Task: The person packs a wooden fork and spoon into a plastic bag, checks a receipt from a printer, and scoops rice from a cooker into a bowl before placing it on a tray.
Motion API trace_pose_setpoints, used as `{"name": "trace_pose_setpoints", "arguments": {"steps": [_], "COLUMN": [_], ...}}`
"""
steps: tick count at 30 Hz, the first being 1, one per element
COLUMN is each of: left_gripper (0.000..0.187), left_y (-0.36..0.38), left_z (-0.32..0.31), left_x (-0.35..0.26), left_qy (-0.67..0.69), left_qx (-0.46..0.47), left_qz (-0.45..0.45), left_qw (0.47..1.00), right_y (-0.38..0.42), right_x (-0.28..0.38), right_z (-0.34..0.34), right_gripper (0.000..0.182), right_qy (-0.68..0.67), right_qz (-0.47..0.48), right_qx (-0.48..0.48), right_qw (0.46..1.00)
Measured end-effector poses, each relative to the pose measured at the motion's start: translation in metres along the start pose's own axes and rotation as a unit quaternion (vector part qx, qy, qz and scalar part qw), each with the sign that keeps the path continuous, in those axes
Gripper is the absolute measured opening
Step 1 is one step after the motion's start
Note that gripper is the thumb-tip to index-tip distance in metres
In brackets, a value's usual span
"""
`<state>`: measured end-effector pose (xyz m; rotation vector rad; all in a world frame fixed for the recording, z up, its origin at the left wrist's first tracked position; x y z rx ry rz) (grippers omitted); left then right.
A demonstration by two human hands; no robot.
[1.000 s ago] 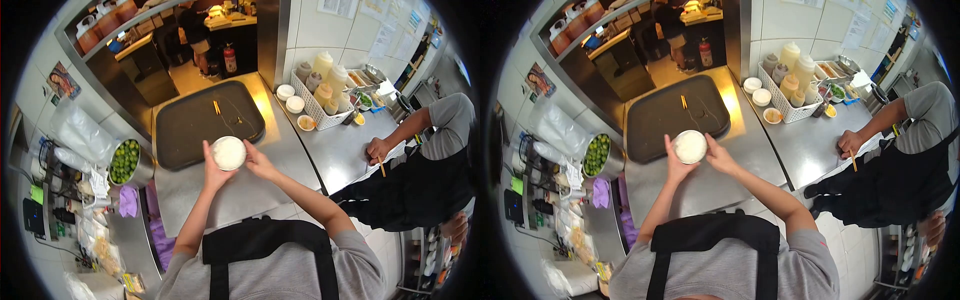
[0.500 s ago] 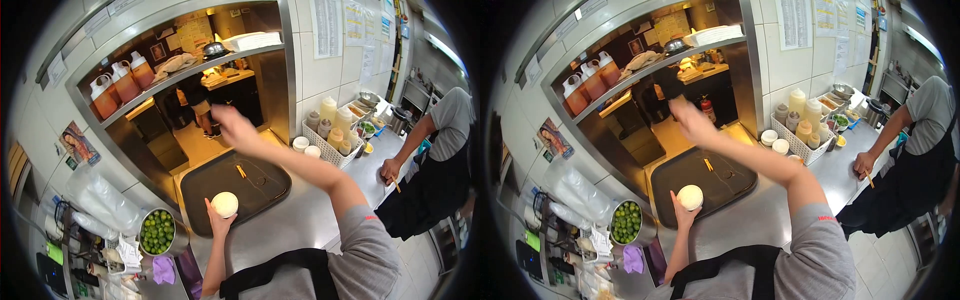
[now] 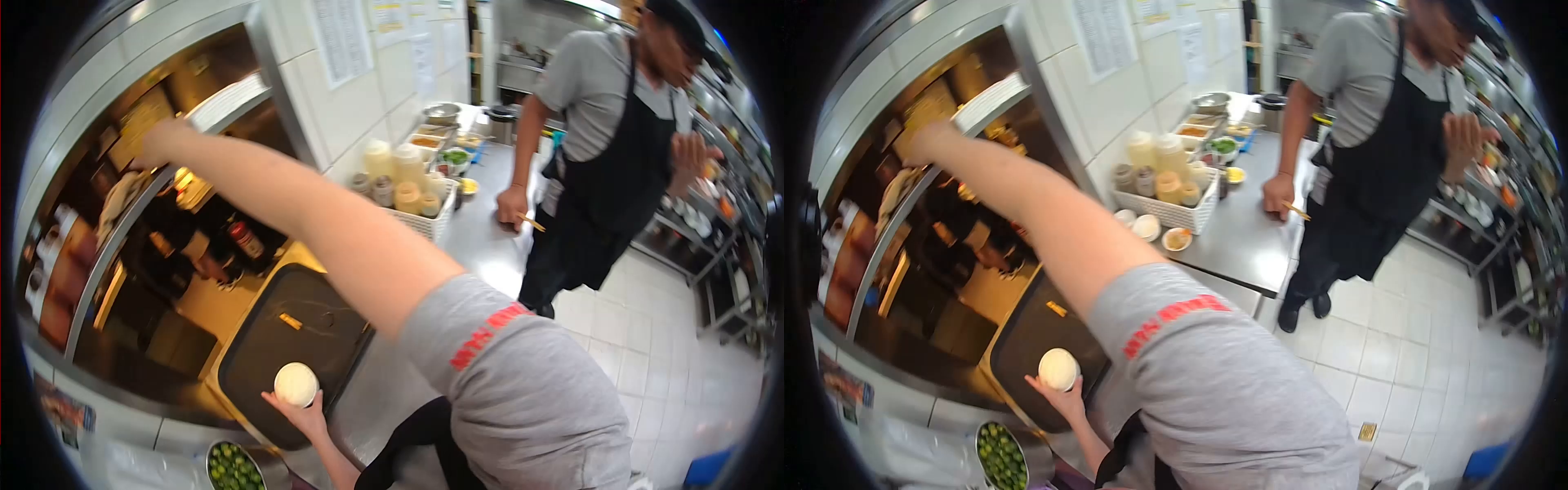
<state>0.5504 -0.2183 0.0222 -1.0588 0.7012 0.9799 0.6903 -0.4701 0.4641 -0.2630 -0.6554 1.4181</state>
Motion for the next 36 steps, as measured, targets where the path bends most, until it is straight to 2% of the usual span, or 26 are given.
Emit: {"name": "trace_pose_setpoints", "arguments": {"steps": [1,3,4,6,9,10,11,13,15,17,21,22,24,27,28,29,31,32,33,34,35,36], "left_gripper": [0.113,0.113,0.113,0.113,0.114,0.114,0.114,0.113,0.112,0.111,0.106,0.106,0.100,0.093,0.084,0.084,0.078,0.069,0.069,0.066,0.064,0.064], "left_y": [0.000,0.000,0.001,0.001,0.002,0.002,0.002,0.004,0.003,0.005,0.006,0.007,0.010,0.021,0.031,0.045,0.073,0.085,0.093,0.102,0.110,0.112], "left_z": [0.000,0.000,0.000,-0.001,-0.001,-0.001,0.000,-0.001,-0.001,-0.002,-0.001,0.000,0.002,0.007,0.004,0.000,-0.010,-0.021,-0.031,-0.051,-0.072,-0.077], "left_x": [0.001,0.000,0.001,0.002,-0.001,-0.004,-0.007,-0.008,-0.004,-0.007,-0.006,-0.004,-0.006,-0.004,-0.008,-0.028,-0.074,-0.080,-0.079,-0.079,-0.079,-0.083], "left_qy": [-0.024,-0.054,-0.050,-0.045,-0.065,-0.065,-0.070,-0.074,-0.098,-0.114,-0.180,-0.181,-0.174,-0.093,-0.001,0.001,0.079,0.063,0.064,0.172,0.273,0.275], "left_qx": [-0.006,-0.005,0.004,-0.003,-0.003,0.002,-0.002,-0.003,-0.012,-0.020,-0.037,-0.033,-0.063,-0.099,-0.099,-0.097,-0.036,-0.041,-0.032,0.091,0.214,0.224], "left_qz": [-0.004,0.009,0.007,-0.003,0.007,0.006,0.017,0.027,0.018,-0.005,-0.076,-0.078,-0.141,-0.126,-0.118,-0.119,-0.062,-0.078,-0.080,-0.082,-0.081,-0.084], "left_qw": [1.000,0.998,0.999,0.999,0.998,0.998,0.997,0.997,0.995,0.993,0.980,0.980,0.973,0.983,0.988,0.988,0.994,0.994,0.994,0.977,0.935,0.931], "right_y": [-0.001,-0.005,-0.005,-0.014,-0.020,-0.016,-0.014,-0.003,0.013,0.041,0.134,0.162,0.214,0.298,0.324,0.347,0.385,0.403,0.415,0.427,0.444,0.458], "right_x": [0.000,0.001,0.000,0.006,0.012,0.012,0.010,0.015,0.014,0.020,0.031,0.032,0.029,0.016,0.008,-0.003,-0.027,-0.040,-0.056,-0.074,-0.086,-0.102], "right_z": [-0.003,-0.012,-0.007,-0.008,0.000,0.004,0.000,0.006,0.001,-0.004,-0.010,-0.011,-0.018,-0.015,-0.016,-0.018,-0.025,-0.029,-0.035,-0.043,-0.055,-0.071], "right_gripper": [0.059,0.062,0.062,0.069,0.077,0.073,0.073,0.076,0.075,0.066,0.049,0.047,0.044,0.041,0.042,0.042,0.043,0.043,0.043,0.043,0.043,0.043], "right_qy": [0.008,0.028,0.035,0.117,0.154,0.092,0.093,-0.004,0.038,0.056,0.205,0.197,0.178,0.107,0.076,0.044,-0.005,-0.002,-0.037,-0.071,-0.067,-0.089], "right_qz": [-0.003,0.040,0.033,0.046,0.084,0.127,0.122,0.173,0.189,0.269,0.416,0.451,0.512,0.556,0.541,0.526,0.465,0.459,0.384,0.306,0.296,0.216], "right_qx": [-0.009,-0.182,-0.183,0.019,0.007,-0.090,-0.089,-0.264,-0.267,-0.238,-0.211,-0.212,-0.196,-0.111,-0.076,-0.041,-0.003,-0.002,0.018,0.038,0.035,0.034], "right_qw": [1.000,0.982,0.982,0.992,0.985,0.984,0.984,0.949,0.944,0.932,0.860,0.844,0.817,0.817,0.834,0.849,0.885,0.889,0.922,0.949,0.952,0.972]}}
Point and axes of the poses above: each hand's wrist, its own y-axis away from the middle knuckle, its own z-axis out of the back of the hand, x = y × z, the point moved 4 cm from there along -y, towards the middle knuckle
